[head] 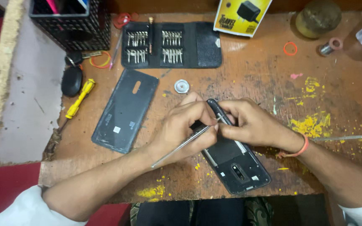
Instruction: The person uses a metal prying tool to carefully separate the back cover of a smartphone. They work along the edges and corners to release the internal components from the housing.
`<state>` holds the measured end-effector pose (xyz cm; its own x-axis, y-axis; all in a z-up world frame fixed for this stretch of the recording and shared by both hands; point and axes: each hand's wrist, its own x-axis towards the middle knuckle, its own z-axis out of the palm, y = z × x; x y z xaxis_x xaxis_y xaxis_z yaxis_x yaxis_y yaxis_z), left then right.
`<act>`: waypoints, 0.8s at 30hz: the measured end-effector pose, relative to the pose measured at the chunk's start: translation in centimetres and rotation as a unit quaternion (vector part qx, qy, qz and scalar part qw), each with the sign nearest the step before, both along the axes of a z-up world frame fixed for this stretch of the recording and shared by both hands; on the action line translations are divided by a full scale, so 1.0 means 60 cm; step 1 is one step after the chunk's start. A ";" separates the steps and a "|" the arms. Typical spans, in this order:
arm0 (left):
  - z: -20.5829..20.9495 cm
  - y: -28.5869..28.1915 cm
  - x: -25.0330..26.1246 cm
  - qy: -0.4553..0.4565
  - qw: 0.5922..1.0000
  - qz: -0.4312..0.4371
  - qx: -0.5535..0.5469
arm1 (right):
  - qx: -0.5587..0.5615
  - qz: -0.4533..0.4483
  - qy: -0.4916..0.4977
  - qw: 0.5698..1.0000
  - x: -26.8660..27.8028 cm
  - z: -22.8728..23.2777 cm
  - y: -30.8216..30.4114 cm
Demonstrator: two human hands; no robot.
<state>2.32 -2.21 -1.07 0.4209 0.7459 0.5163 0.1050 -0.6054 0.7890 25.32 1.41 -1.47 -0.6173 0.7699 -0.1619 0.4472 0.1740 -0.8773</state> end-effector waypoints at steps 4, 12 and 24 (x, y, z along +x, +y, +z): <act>-0.005 -0.002 0.001 0.011 0.999 0.043 0.012 | 0.026 0.008 -0.017 0.999 -0.001 0.000 0.002; -0.001 -0.008 0.003 0.000 0.997 0.072 -0.012 | -0.033 0.035 0.086 0.995 -0.003 -0.003 0.003; -0.003 -0.001 -0.009 -0.015 0.999 0.000 -0.045 | 0.021 0.016 0.012 1.000 0.001 -0.004 0.001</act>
<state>1.76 -2.25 -1.24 0.4060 0.7897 0.4600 0.0814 -0.5326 0.8424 25.37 1.44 -1.72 -0.6452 0.7552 -0.1155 0.4200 0.2243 -0.8794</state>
